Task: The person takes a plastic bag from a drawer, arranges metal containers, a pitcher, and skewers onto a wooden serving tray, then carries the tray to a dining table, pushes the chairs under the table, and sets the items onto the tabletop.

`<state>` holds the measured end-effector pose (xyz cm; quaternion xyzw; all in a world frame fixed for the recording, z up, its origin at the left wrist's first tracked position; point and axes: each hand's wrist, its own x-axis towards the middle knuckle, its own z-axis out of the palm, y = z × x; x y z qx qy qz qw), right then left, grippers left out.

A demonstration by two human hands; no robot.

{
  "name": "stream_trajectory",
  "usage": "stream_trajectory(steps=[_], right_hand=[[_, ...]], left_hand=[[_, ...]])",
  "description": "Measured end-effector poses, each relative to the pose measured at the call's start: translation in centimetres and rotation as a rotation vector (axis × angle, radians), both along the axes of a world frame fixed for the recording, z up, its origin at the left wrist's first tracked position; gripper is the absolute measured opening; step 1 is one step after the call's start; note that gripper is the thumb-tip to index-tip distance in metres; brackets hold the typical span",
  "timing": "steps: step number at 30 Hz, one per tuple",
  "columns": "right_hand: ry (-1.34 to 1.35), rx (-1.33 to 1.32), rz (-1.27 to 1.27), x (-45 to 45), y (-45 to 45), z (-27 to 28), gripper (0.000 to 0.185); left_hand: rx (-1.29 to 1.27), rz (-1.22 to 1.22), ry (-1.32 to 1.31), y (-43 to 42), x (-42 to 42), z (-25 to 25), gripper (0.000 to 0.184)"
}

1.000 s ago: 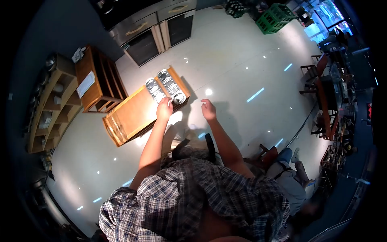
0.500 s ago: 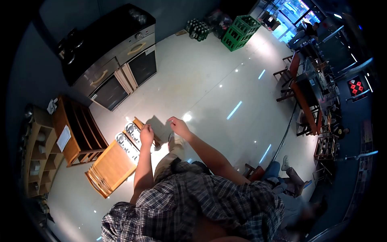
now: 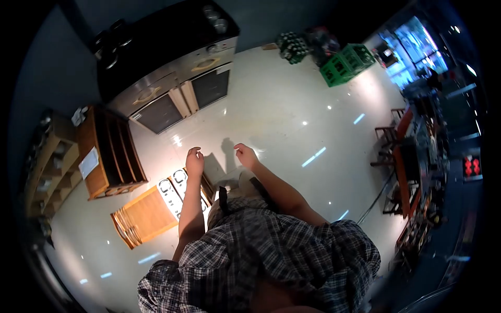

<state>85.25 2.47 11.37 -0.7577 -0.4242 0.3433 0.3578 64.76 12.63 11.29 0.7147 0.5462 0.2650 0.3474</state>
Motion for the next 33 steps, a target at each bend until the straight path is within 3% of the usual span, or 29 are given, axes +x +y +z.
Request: stream_trajectory(steps=[6, 12, 16, 23, 26, 33], right_hand=[[0.093, 0.059, 0.149, 1.2, 6.7, -2.4, 0.02], [0.104, 0.116, 0.228, 6.9, 14.8, -6.3, 0.019], [0.133, 0.053, 0.241, 8.9, 19.4, -8.1, 0.019], [0.062, 0.03, 0.387, 7.2, 25.7, -8.7, 0.02], [0.0, 0.122, 0.45, 5.5, 27.8, -6.2, 0.021], [-0.01, 0.012, 0.546, 2.2, 32.6, -4.3, 0.036]], left_hand=[[-0.089, 0.205, 0.082, 1.8, -3.4, -3.0, 0.024], [-0.127, 0.325, 0.23, 6.5, -2.5, -1.9, 0.031], [-0.189, 0.313, 0.261, 10.3, -0.6, -0.2, 0.035], [-0.068, 0.347, 0.376, 15.3, 0.6, -0.2, 0.054], [-0.027, 0.345, 0.465, 18.3, 0.2, -0.5, 0.054], [-0.117, 0.15, 0.627, 29.6, -1.6, -3.3, 0.054]])
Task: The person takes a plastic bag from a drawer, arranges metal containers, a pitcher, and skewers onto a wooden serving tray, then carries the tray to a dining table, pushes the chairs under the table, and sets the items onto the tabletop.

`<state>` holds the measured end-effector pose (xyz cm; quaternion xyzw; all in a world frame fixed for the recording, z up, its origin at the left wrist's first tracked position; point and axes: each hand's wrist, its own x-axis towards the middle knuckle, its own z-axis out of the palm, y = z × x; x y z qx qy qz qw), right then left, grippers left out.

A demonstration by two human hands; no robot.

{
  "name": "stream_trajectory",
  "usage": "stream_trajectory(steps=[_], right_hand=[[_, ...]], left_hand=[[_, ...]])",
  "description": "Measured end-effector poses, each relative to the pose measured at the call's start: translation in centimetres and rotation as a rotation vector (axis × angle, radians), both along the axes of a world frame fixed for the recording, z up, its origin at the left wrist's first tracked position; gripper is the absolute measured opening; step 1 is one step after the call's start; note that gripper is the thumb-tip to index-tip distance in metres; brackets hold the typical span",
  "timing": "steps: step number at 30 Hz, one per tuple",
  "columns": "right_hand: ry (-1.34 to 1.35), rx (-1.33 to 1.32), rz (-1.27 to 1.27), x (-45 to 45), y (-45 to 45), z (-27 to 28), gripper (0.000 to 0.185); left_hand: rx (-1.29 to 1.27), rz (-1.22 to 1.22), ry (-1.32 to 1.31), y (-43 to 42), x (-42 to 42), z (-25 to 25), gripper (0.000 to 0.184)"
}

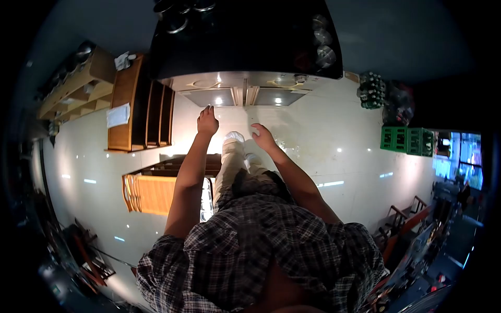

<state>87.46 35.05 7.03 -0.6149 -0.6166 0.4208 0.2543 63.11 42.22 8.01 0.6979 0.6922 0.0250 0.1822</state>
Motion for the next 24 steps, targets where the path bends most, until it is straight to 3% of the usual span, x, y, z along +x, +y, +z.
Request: stream_trajectory(steps=[8, 12, 17, 24], right_hand=[[-0.076, -0.133, -0.066, -3.2, 5.0, 0.1, 0.038], [-0.072, -0.128, -0.151, -4.3, 6.1, -1.0, 0.038], [-0.038, -0.271, -0.215, -5.5, 6.7, -0.5, 0.039], [-0.064, -0.172, -0.264, -6.0, 7.6, -0.2, 0.029]], left_hand=[[-0.376, -0.06, 0.05, 13.2, -3.0, -4.6, 0.057], [-0.48, -0.13, 0.04, 16.6, -4.3, -4.4, 0.061], [-0.57, -0.184, -0.036, 17.5, -6.1, -7.4, 0.064], [-0.54, -0.165, -0.052, 15.1, -6.0, -8.6, 0.052]])
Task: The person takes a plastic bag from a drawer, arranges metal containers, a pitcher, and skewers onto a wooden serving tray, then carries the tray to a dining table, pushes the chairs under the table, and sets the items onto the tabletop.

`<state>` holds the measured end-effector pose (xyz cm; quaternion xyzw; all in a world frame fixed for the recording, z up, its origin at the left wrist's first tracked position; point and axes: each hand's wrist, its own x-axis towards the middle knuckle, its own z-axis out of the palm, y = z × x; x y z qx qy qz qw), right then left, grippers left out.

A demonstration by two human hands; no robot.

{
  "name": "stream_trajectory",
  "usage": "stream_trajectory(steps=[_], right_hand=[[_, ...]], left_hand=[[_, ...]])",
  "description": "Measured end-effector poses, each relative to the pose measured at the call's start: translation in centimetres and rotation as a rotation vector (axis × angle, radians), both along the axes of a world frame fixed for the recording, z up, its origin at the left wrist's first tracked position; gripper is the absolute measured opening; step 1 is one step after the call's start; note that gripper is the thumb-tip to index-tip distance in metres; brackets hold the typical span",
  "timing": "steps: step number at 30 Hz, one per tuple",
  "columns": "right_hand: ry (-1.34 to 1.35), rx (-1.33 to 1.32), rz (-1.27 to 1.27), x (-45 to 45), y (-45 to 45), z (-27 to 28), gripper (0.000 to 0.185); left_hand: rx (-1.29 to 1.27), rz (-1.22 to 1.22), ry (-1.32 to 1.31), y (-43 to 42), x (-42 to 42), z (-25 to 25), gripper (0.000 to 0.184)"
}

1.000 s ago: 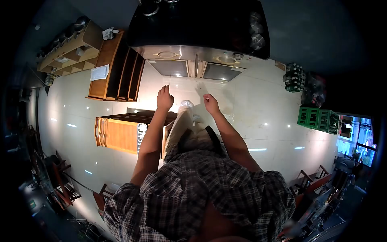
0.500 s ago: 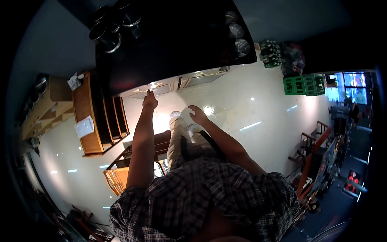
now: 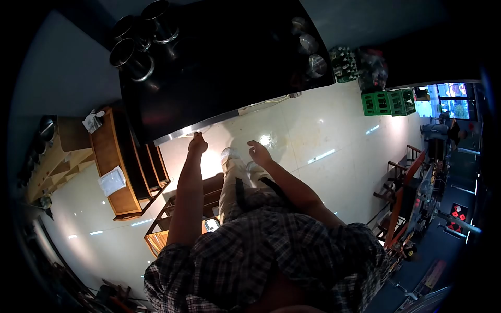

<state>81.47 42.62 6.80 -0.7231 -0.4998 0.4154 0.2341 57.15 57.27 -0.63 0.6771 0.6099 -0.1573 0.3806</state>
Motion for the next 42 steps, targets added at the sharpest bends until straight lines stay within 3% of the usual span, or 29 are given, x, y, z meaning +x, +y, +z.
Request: stream_trajectory(steps=[2, 7, 9, 11, 13, 14, 15, 17, 19, 20, 21, 26, 29, 34, 39, 42], right_hand=[[-0.056, 0.096, 0.011, -0.6, 0.5, 0.8, 0.026], [-0.208, 0.253, 0.2, -2.6, 2.3, 1.7, 0.029], [-0.244, 0.304, 0.282, -3.4, 2.5, 1.5, 0.032], [-0.303, 0.322, 0.377, -4.4, 2.3, 0.2, 0.04], [-0.435, 0.376, 0.459, -5.0, 1.8, -1.1, 0.044], [-0.58, 0.433, 0.522, -5.4, 1.6, -1.7, 0.047], [-0.568, 0.441, 0.532, -5.7, 1.8, -2.0, 0.047], [-0.611, 0.393, 0.531, -5.4, 2.1, -2.5, 0.048], [-0.592, 0.459, 0.513, -5.2, 2.3, -2.6, 0.047], [-0.576, 0.33, 0.556, -5.0, 2.6, -1.9, 0.044], [-0.561, 0.202, 0.595, -4.8, 2.8, -1.7, 0.042], [-0.47, 0.202, 0.603, -4.3, 1.9, -1.3, 0.031], [-0.379, 0.112, 0.63, -4.3, 0.7, -0.5, 0.026], [-0.319, -0.177, 0.761, -4.0, -0.7, -1.5, 0.026], [-0.295, -0.228, 0.833, -3.5, -1.5, -2.0, 0.029], [-0.302, -0.208, 0.853, -3.7, -1.2, -1.4, 0.028]], left_hand=[[0.083, 0.042, -0.081, -2.9, -0.7, -1.5, 0.053], [0.181, -0.065, -0.049, -10.1, -1.2, 0.8, 0.05], [0.476, -0.091, -0.355, -13.2, -1.8, 0.0, 0.033], [0.4, -0.143, -0.338, -13.4, -0.8, 6.3, 0.031], [0.719, -0.049, -0.346, -13.7, -0.2, 9.3, 0.034], [0.611, 0.058, -0.32, -12.9, 0.3, 11.9, 0.038], [0.726, 0.027, -0.18, -13.2, -0.1, 10.3, 0.049], [0.597, 0.018, 0.074, -13.2, -0.8, 8.7, 0.055], [0.545, -0.012, 0.155, -13.5, -1.6, 7.5, 0.057], [0.468, -0.025, 0.177, -13.4, -1.8, 7.4, 0.058], [0.463, 0.004, 0.164, -13.2, -1.6, 7.8, 0.055], [0.557, 0.012, 0.206, -12.9, -2.1, 6.6, 0.03], [0.352, 0.038, 0.133, -13.5, -2.4, 7.5, 0.03], [0.367, -0.112, 0.154, -16.0, -3.7, 6.5, 0.026], [0.463, -0.027, 0.065, -18.0, -4.5, 5.7, 0.02], [0.309, -0.039, 0.091, -17.2, -4.2, 7.0, 0.021]])
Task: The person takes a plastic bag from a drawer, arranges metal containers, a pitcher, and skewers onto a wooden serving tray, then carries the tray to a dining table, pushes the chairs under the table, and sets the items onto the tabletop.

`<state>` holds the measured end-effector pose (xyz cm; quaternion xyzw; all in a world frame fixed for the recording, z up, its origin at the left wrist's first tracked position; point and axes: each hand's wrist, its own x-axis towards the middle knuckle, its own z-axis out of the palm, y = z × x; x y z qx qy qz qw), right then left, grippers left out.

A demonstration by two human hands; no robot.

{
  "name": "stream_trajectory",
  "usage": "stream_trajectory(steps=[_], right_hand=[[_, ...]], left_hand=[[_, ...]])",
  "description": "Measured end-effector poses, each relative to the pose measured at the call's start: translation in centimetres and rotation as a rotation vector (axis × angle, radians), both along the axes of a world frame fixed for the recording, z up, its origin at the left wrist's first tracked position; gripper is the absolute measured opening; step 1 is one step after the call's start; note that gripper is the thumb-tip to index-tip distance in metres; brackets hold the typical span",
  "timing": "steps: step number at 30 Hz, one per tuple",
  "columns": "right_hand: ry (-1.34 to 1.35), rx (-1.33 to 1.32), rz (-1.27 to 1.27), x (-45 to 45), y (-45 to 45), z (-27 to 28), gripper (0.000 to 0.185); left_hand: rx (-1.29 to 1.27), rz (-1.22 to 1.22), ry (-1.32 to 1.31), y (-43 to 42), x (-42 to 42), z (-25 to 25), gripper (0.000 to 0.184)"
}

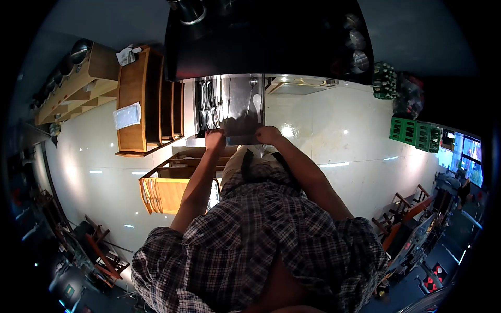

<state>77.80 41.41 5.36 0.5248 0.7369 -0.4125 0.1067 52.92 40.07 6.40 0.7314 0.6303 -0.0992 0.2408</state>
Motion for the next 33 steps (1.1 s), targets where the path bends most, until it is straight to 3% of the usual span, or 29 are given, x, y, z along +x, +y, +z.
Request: stream_trajectory(steps=[1, 2, 4, 5, 7, 8, 10, 13, 14, 16, 19, 22, 26, 28, 32, 33], right_hand=[[0.005, 0.014, 0.014, 0.0, 0.1, 0.1, 0.027], [0.007, 0.01, 0.016, -0.1, 0.3, 0.1, 0.027], [-0.037, -0.007, 0.077, -0.5, 1.1, 0.1, 0.026], [-0.035, -0.011, 0.08, -0.7, 1.4, 0.1, 0.026], [-0.054, -0.034, 0.121, -1.0, 2.0, -0.1, 0.027], [-0.054, -0.035, 0.124, -1.2, 2.4, -0.2, 0.027], [-0.06, -0.073, 0.121, -1.4, 3.0, -1.0, 0.026], [-0.069, -0.093, 0.053, -1.8, 3.6, -2.4, 0.025], [-0.067, -0.096, 0.055, -2.0, 3.7, -3.0, 0.025], [0.015, -0.031, 0.014, -2.0, 3.9, -4.2, 0.023], [0.0, 0.039, -0.067, -2.9, 4.1, -6.0, 0.019], [-0.029, 0.206, 0.017, -3.4, 4.7, -8.6, 0.017], [-0.059, 0.298, 0.061, -4.7, 5.4, -10.0, 0.019], [-0.249, 0.509, 0.368, -5.0, 6.0, -10.0, 0.019], [-0.246, 0.514, 0.407, -5.2, 7.2, -10.6, 0.021], [-0.245, 0.488, 0.444, -5.3, 7.4, -11.5, 0.021]], left_hand=[[-0.004, 0.002, 0.002, 0.2, 0.7, 1.0, 0.021], [-0.014, 0.364, -0.421, 0.4, 1.6, 1.9, 0.023], [-0.094, 0.657, -0.634, 0.5, 0.4, -3.0, 0.051], [-0.096, 0.661, -0.631, 0.5, 0.4, -4.3, 0.051], [0.752, -0.316, -0.127, 0.9, 0.7, -4.8, 0.051], [0.751, -0.313, -0.126, 1.3, 1.2, -5.1, 0.051], [0.338, -0.245, -0.058, 2.2, 2.7, -4.2, 0.048], [0.23, -0.147, -0.135, 2.0, 3.0, -5.9, 0.046], [0.226, -0.145, -0.134, 1.3, 2.7, -6.9, 0.046], [0.499, -0.197, -0.03, -0.4, 2.2, -10.3, 0.044], [0.497, -0.03, -0.238, -0.9, 2.1, -10.9, 0.044], [0.537, -0.134, -0.094, 0.4, 3.0, -6.1, 0.043], [0.452, -0.071, -0.13, -0.6, 2.4, -10.7, 0.046], [0.476, -0.028, -0.048, -0.9, 2.3, -10.1, 0.047], [0.535, -0.04, -0.17, -0.7, 2.0, -10.8, 0.049], [0.498, -0.017, -0.23, -1.2, 1.9, -13.0, 0.048]])
